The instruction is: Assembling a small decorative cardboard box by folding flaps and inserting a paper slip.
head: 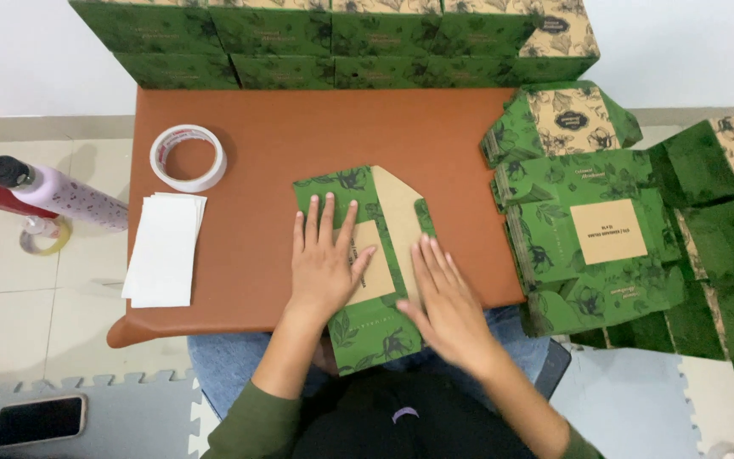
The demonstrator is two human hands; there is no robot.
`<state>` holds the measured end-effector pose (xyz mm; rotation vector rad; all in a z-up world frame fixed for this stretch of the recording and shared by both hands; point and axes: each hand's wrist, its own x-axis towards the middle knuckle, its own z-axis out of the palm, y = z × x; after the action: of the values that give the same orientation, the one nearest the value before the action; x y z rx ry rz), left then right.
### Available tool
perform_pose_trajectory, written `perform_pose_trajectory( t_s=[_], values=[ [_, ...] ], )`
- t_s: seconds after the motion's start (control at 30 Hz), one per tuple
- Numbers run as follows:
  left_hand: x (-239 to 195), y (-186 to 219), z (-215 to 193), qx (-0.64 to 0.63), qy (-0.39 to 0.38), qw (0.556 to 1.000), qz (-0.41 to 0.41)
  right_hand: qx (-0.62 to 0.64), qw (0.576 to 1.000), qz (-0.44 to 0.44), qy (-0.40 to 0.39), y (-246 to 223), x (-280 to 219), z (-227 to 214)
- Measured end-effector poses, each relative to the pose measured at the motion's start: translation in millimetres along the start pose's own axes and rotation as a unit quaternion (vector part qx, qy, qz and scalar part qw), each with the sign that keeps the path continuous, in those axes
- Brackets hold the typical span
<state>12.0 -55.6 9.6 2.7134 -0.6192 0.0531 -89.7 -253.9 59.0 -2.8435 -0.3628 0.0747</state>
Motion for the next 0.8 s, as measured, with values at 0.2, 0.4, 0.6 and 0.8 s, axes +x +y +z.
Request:
perform_pose_trajectory(
  t_s=[0.2, 0.4, 0.6, 0.8],
  values=[
    [0.3, 15.2, -21.5, -0.013, 0.0, 0.996, 0.087, 0.08, 0.996, 0.045, 0.016, 4.4, -63.9, 8.1],
    [-13.9, 39.9, -44.6, -0.086, 0.021, 0.966, 0.244, 0.055, 0.964, 0.192, 0.173, 52.2, -18.2, 32.2],
    [-42.3, 24.8, -117.1, -0.163, 0.134, 0.965, 0.156, 0.12, 0.932, 0.265, 0.216, 51.5, -5.7, -2.0],
    [-62.7, 1.6, -99.5, -0.233, 0.054, 0.97, 0.048, 0.177, 0.886, 0.152, 0.401, 52.4, 7.1, -35.6]
  ],
)
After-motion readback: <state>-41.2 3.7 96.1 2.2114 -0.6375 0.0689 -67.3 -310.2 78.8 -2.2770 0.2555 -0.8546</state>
